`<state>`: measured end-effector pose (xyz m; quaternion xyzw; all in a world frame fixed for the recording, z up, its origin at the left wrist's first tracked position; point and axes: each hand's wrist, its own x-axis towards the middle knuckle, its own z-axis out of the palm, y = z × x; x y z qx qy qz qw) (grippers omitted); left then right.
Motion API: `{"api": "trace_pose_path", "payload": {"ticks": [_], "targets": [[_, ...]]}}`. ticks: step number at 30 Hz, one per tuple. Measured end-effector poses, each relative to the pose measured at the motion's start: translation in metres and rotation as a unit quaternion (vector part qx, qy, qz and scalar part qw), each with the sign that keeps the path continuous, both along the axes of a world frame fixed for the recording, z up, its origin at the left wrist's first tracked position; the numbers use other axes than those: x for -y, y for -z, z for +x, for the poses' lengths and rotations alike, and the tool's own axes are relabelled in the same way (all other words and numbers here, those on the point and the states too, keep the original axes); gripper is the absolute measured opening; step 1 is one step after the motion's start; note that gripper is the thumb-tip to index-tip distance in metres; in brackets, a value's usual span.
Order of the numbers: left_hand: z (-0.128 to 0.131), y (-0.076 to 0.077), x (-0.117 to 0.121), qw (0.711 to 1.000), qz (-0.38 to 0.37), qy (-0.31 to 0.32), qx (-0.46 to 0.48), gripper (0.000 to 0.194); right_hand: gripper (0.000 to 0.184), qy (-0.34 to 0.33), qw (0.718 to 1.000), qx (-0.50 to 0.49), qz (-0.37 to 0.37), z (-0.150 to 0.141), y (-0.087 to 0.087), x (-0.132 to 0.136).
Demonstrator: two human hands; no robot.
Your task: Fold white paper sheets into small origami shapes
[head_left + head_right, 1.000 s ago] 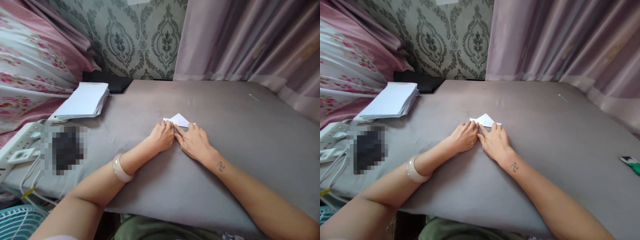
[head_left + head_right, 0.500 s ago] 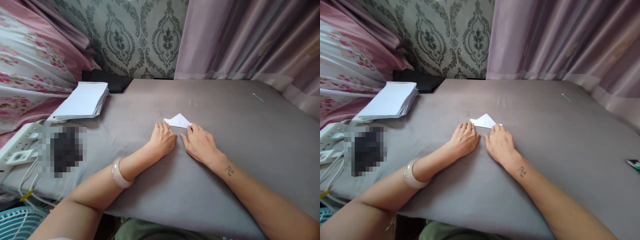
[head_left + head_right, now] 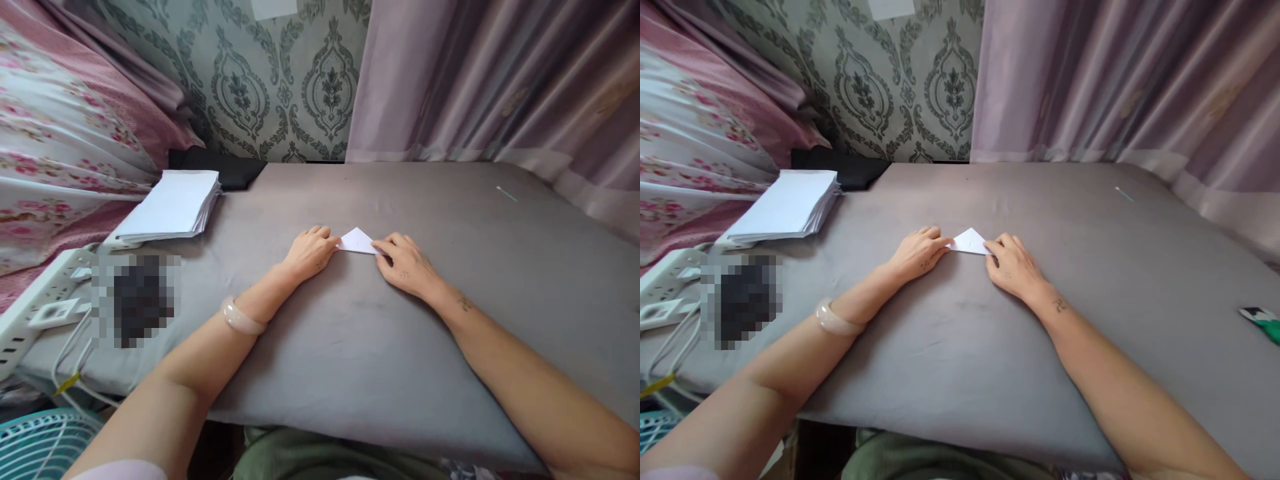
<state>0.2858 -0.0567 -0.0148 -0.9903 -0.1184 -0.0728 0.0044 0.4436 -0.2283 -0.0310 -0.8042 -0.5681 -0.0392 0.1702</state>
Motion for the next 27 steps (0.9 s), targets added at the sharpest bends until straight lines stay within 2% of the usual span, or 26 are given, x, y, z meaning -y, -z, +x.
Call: {"api": "trace_pose_path", "payload": {"ticks": [4,7,10,12,15,17,18,20,23,25,27], "targets": [[0.003,0.009,-0.008,0.996,0.054,0.058,0.033,0.034,0.031,0.005,0.998,-0.011,0.056,0.008,0.009,-0.004],[0.007,0.012,-0.011,0.994,0.063,0.06,0.065,0.032,0.026,-0.001,0.995,-0.026,0.098,0.009,0.01,-0.009],[0.007,0.007,-0.009,0.992,-0.005,0.021,0.127,0.03,0.019,-0.003,0.975,-0.133,0.175,0.012,-0.001,-0.012],[0.004,0.001,-0.004,0.977,-0.107,-0.011,0.186,0.031,0.022,0.008,0.938,-0.26,0.227,0.014,-0.016,-0.01],[-0.001,-0.012,0.009,0.923,-0.32,-0.022,0.214,0.032,0.032,-0.006,0.85,-0.46,0.254,0.014,-0.042,-0.001],[-0.004,-0.02,0.019,0.874,-0.437,0.007,0.211,0.035,0.034,-0.032,0.805,-0.531,0.26,0.012,-0.058,0.006],[-0.005,-0.024,0.024,0.846,-0.491,0.03,0.208,0.036,0.033,-0.04,0.8,-0.541,0.257,0.01,-0.064,0.008],[-0.005,-0.028,0.034,0.784,-0.584,0.064,0.201,0.043,0.033,-0.048,0.813,-0.529,0.239,0.004,-0.074,0.011],[-0.004,-0.029,0.045,0.705,-0.677,0.05,0.203,0.047,0.032,-0.05,0.833,-0.501,0.229,-0.007,-0.085,0.011],[-0.002,-0.026,0.05,0.671,-0.71,0.022,0.211,0.042,0.03,-0.044,0.825,-0.503,0.253,-0.015,-0.087,0.01],[-0.002,-0.023,0.056,0.639,-0.736,0.0,0.226,0.038,0.03,-0.038,0.802,-0.526,0.28,-0.022,-0.086,0.009]]}}
